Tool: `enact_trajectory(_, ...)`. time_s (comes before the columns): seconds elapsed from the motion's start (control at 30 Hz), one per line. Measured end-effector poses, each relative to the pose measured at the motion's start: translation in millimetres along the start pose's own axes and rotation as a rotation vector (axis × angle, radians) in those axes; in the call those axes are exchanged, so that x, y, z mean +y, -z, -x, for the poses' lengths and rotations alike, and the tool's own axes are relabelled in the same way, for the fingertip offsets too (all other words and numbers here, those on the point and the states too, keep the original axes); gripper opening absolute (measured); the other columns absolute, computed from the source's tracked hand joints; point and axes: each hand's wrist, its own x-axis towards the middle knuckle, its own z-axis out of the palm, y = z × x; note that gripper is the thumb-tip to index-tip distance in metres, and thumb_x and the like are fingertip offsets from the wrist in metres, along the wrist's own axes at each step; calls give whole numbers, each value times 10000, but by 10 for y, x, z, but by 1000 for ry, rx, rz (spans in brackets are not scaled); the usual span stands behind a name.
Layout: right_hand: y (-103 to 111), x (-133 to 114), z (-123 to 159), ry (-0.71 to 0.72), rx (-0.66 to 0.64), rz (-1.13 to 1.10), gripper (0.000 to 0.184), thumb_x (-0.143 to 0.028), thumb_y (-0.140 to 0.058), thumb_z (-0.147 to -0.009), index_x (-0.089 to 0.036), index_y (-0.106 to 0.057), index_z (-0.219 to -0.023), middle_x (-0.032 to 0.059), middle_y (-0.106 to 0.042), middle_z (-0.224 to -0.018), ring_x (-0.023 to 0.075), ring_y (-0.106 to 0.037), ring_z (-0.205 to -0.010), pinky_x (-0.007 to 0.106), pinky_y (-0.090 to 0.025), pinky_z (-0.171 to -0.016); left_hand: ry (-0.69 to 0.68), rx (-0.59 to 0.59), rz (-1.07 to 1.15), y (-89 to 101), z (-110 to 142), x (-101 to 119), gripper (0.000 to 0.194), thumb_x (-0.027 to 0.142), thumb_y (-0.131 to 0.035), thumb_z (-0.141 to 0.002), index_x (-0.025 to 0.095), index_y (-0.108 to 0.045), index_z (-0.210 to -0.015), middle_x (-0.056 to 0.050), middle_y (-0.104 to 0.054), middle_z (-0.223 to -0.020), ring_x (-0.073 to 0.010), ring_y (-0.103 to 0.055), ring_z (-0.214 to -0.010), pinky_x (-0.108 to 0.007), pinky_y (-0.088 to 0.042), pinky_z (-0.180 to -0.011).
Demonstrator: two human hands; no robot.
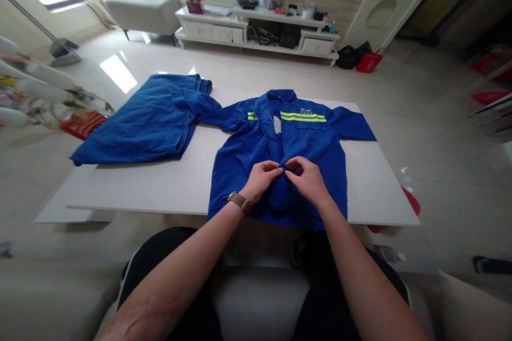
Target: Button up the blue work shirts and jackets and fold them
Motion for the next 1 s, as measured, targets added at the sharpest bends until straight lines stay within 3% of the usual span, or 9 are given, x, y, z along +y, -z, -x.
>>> enact_trajectory(0.27,1,3,2,-8,-19,113,33,-159,-685,-800,-178,-703,-820,25,-690,-813,162,-633,-760,283,-471,-732,-61,41,6,-2,5,13,270,205,-841,-598,144,-713,-828,5,-643,-690,-91,-527,-630,-232,-378,-624)
enact_trajectory(0.47,-3,-25,22,65,-25,173,70,-114,-657,-811,-178,-686,-810,19,-668,-820,150,-611,-757,272,-449,-722,21,31,114,-15,13,17,335,320,-881,-621,141,-684,-824,25,-587,-635,-59,-441,-542,-212,-268,-528)
enact_trajectory(0.6,-15,-37,41,126,-49,229,124,-76,-615,-805,-183,-667,-768,18,-640,-802,146,-585,-745,267,-425,-704,88,48,190,-16,2,-8,306,217,-866,-620,143,-641,-814,48,-532,-579,-42,-384,-486,-205,-200,-486)
enact_trajectory(1.0,-52,-15,42,85,-3,195,68,-163,-639,-838,-197,-677,-884,28,-671,-875,169,-627,-819,285,-470,-750,149,67,357,-27,-5,32,275,73,-793,-696,162,-557,-806,10,-615,-644,-69,-551,-566,-166,-392,-555)
